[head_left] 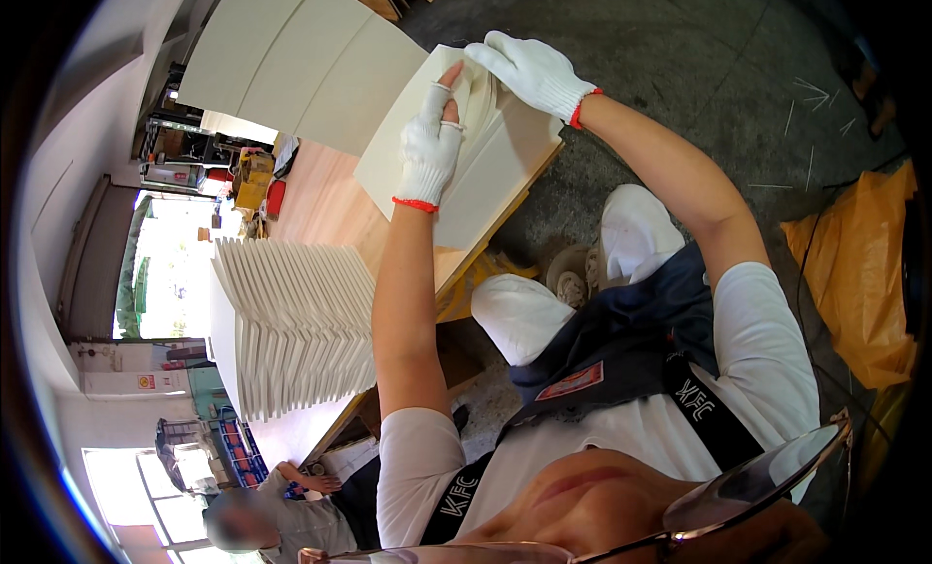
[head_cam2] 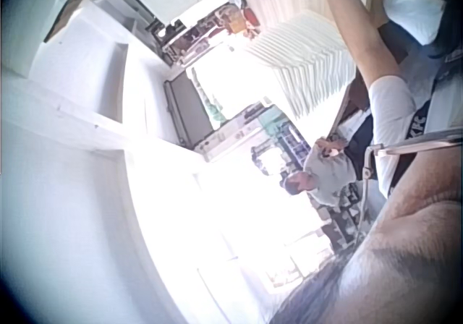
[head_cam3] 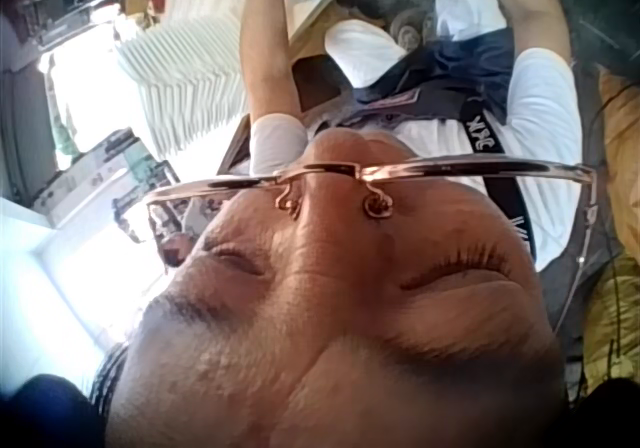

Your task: The person folds paper sheets and stacks them into a pile while wearing gloves at a workbench.

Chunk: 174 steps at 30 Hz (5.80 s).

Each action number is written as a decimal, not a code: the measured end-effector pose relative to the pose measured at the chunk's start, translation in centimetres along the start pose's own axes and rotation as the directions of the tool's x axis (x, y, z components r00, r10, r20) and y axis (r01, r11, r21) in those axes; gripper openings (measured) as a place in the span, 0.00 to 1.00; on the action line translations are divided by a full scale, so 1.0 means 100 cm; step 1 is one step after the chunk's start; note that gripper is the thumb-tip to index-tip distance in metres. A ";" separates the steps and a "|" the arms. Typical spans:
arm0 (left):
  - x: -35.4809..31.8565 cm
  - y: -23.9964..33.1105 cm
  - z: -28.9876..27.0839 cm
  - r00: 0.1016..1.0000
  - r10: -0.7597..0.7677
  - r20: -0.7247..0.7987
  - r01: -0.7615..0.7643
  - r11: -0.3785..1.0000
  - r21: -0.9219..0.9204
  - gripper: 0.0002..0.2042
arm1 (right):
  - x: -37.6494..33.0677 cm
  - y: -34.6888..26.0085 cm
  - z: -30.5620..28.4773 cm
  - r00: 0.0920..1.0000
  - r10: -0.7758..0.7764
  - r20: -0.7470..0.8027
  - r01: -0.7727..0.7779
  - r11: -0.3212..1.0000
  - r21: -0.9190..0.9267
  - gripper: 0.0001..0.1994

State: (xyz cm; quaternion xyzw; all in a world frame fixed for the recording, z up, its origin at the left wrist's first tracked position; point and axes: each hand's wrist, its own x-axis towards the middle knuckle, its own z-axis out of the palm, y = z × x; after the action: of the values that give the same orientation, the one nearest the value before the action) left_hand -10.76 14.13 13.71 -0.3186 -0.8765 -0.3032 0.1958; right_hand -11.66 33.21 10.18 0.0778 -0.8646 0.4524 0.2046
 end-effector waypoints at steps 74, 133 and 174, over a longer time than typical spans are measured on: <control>0.012 0.010 0.001 0.946 -0.190 0.261 0.176 0.981 0.075 0.23 | -0.001 0.012 0.005 0.996 0.007 -0.089 0.001 0.996 0.090 0.24; 0.007 0.015 0.001 0.978 -0.116 0.174 0.098 0.989 0.111 0.13 | -0.010 0.018 -0.032 0.992 -0.074 0.100 0.109 0.909 -0.403 0.21; -0.001 0.013 0.009 0.997 0.018 0.074 -0.031 0.984 0.178 0.23 | -0.021 -0.027 -0.018 0.852 0.124 0.509 -0.498 0.496 0.711 0.21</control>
State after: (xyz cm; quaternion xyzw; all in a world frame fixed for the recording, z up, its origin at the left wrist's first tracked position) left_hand -9.96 15.44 13.54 -0.3213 -0.9026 -0.2094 0.1956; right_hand -8.45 33.02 12.20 0.0918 -0.5718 0.8063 -0.1207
